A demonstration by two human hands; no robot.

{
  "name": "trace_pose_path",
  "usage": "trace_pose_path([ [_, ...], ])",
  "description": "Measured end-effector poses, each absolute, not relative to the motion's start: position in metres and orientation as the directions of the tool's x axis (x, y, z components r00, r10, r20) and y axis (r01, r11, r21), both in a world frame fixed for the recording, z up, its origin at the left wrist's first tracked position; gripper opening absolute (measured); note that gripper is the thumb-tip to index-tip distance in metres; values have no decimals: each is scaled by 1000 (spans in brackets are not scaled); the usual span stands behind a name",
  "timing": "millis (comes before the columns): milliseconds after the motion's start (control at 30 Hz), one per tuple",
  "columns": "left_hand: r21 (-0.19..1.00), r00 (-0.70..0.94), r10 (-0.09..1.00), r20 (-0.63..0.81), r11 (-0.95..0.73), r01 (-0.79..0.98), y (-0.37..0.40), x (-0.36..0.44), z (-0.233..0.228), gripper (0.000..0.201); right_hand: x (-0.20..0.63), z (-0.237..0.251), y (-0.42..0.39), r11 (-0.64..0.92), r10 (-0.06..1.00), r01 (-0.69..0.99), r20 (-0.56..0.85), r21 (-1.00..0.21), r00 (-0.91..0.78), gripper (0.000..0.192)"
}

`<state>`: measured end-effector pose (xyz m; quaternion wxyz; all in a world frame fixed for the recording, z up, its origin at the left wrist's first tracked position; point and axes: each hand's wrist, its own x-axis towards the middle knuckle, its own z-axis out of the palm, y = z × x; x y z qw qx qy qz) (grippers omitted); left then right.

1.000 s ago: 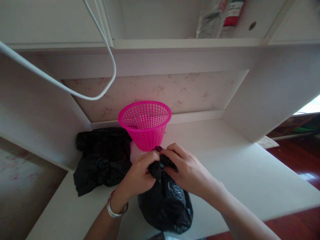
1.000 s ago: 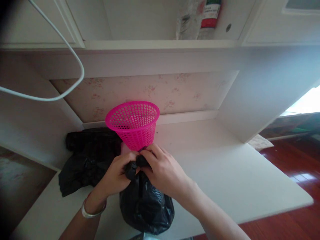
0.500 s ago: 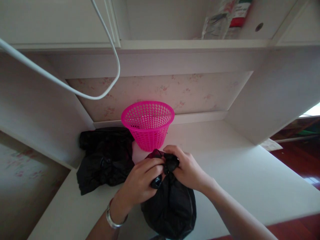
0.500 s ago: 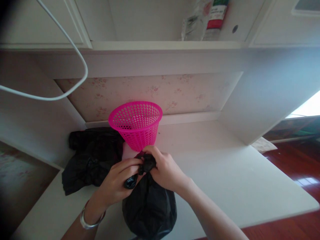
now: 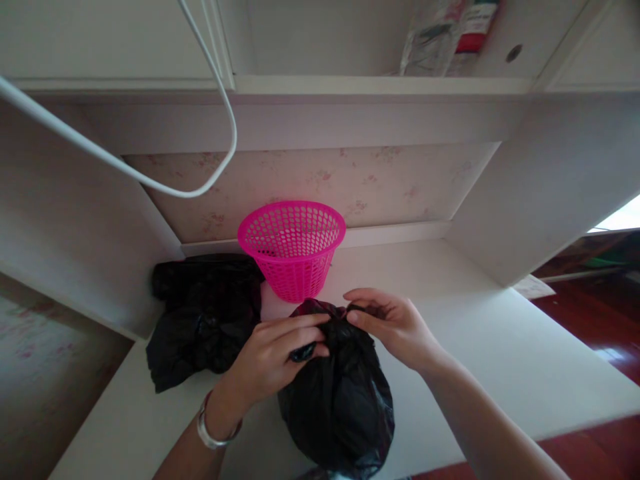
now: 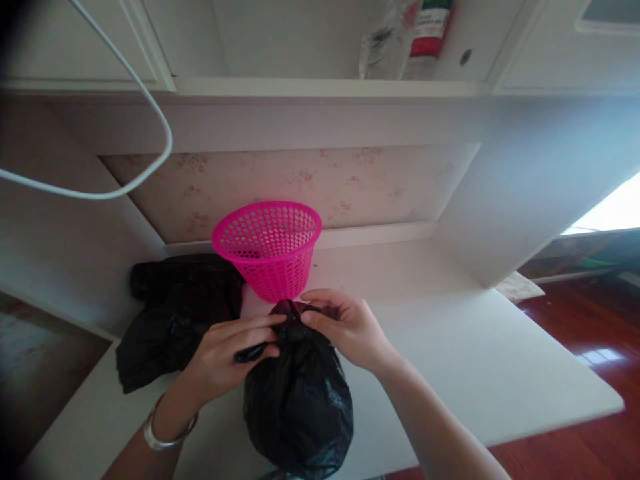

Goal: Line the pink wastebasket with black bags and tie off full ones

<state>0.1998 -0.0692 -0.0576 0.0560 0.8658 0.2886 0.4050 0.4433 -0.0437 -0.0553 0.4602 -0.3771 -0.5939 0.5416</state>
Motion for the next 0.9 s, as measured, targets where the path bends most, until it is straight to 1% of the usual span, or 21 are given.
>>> trace_pose_path([
  [133, 406, 425, 597, 681, -790, 459, -68, 186, -60, 10, 458, -67, -43, 210, 969, 166, 183, -963, -168, 27],
  [200, 469, 345, 655, 672, -737, 487, -69, 178, -68, 7, 467, -76, -45, 192, 979, 227, 172, -955, -108, 27],
  [233, 505, 300, 692, 656, -698, 508, -70, 174, -73, 9, 471, -81, -45, 165, 986, 238, 152, -957, -75, 28],
  [333, 610, 153, 816, 558, -527, 592, -75, 162, -94, 17, 487, -102, -48, 52, 997, 235, 64, -971, 46, 36],
  [400, 652, 63, 874, 482, -406, 640, -79, 154, -108, 19, 498, -116, -50, -15, 992, 217, 12, -976, 123, 41],
  [500, 683, -17, 910, 413, -298, 667, -83, 146, -118, 20, 511, -134, -52, -81, 980, 158, -50, -984, 194, 45],
  [600, 728, -38, 928, 371, -265, 633, -85, 147, -110, 20, 517, -136, -52, -72, 975, 99, -49, -993, 217, 46],
  [667, 766, -35, 938, 345, -260, 587, -85, 151, -96, 19, 516, -126, -51, -26, 976, 52, -14, -998, 217, 44],
  [733, 798, -40, 939, 341, -266, 540, -84, 159, -81, 17, 509, -107, -51, 39, 985, 1, 39, -999, 169, 42],
  [767, 807, -44, 936, 350, -278, 522, -83, 163, -73, 16, 504, -96, -51, 72, 990, -25, 68, -997, 120, 41],
  [833, 813, -34, 921, 389, -326, 482, -81, 174, -57, 14, 491, -73, -52, 124, 991, -74, 127, -989, -35, 38],
  [900, 816, 12, 905, 425, -388, 429, -79, 188, -43, 13, 474, -52, -54, 141, 966, -104, 160, -985, -201, 38],
])
